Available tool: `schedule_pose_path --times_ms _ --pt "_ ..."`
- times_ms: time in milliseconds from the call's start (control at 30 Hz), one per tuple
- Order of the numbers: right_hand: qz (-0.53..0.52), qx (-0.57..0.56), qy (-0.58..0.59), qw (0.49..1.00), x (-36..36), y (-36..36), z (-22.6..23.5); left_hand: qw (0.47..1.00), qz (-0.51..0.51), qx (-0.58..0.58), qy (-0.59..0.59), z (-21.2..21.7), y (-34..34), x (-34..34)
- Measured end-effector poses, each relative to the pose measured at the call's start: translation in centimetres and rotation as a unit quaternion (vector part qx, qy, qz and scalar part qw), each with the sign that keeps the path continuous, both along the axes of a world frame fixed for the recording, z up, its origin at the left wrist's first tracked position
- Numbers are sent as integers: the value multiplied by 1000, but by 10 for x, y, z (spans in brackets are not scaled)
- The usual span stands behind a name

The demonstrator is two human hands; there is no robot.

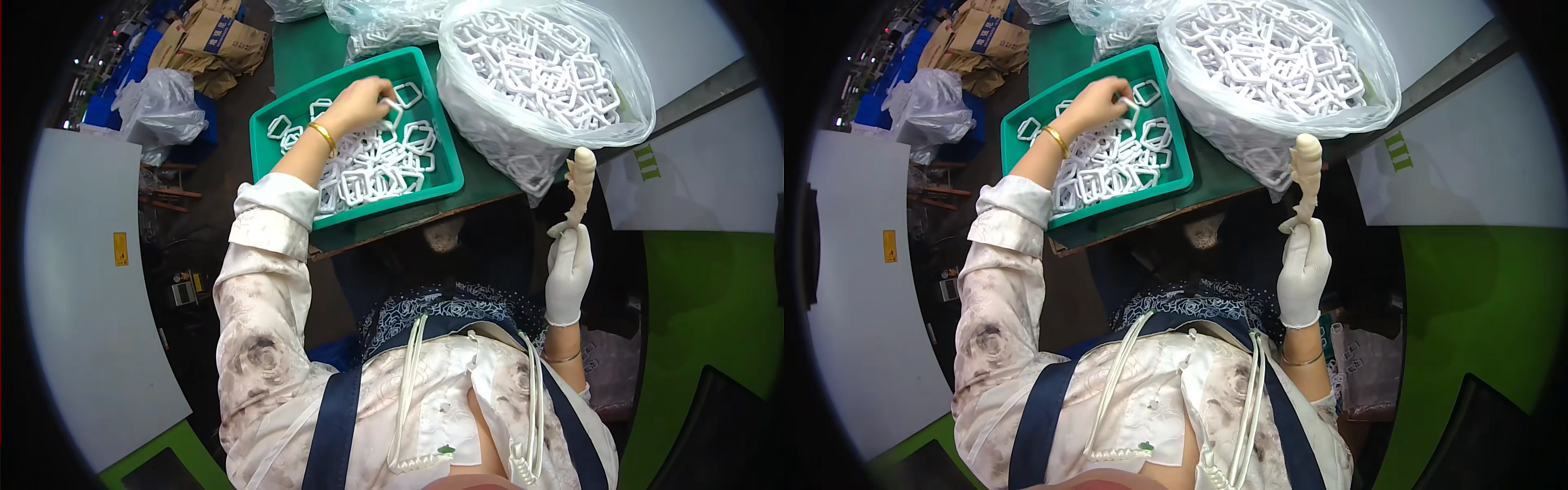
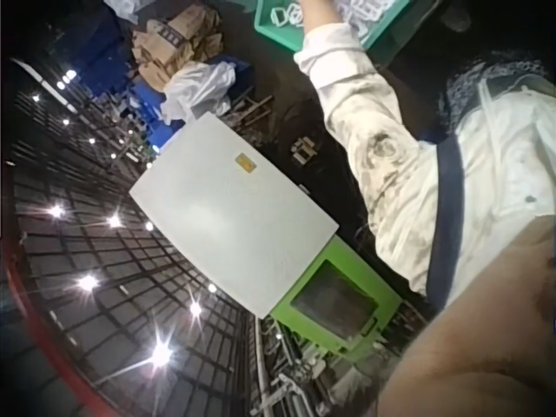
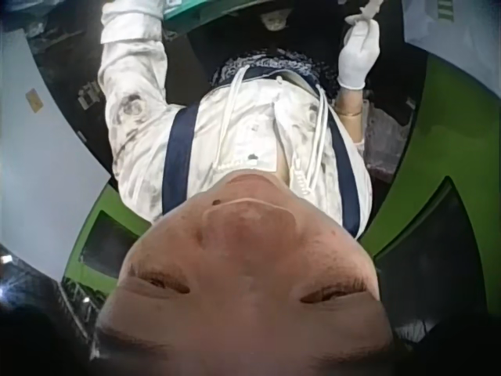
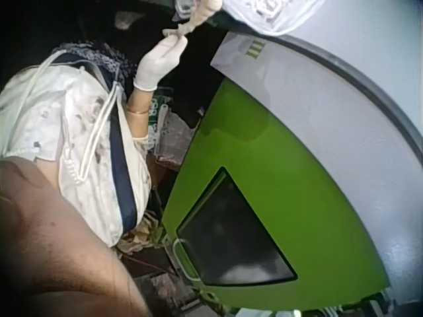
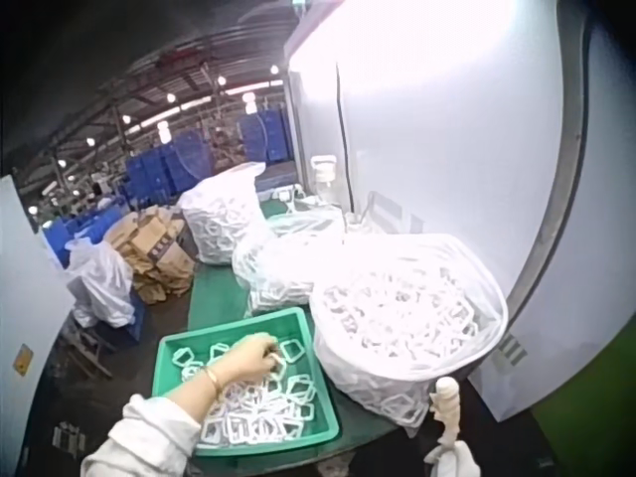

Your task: Assembling small white plastic rings onto a cylindrical component at a manual workstation.

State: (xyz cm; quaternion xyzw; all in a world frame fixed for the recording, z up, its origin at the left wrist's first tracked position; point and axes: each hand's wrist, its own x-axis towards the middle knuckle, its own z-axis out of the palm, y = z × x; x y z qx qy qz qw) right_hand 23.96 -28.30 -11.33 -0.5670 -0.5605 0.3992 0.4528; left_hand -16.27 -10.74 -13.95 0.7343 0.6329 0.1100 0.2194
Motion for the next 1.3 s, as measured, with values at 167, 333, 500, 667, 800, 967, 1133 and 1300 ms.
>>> schedule_pose_path --times_ms 167,333,500,667,800,967,1133,1300 --pt "5 13 -16 1000 -5 -2 5 981 104 131 101 -25 12 38" --pt "21 -12 -21 999 -2 -6 2 977 101 133 134 -35 20 37" --pt "0 34 -18 999 -1 -5 -7 994 39 -27 -97 1 20 29" --pt "16 30 -11 999 -4 -1 -5 991 -80 72 74 -19 -13 55" --pt "36 32 -2 999 -7 -2 -3 992 -82 39 90 -19 -10 44" --pt "45 23 -9 999 -9 -5 -8 986 61 152 -40 13 -33 41" --pt "95 54 -3 994 -33 1 1 921 149 138 -333 33 -79 75" --pt "174 64 4 983 -65 10 17 923 85 242 -287 48 -129 140"
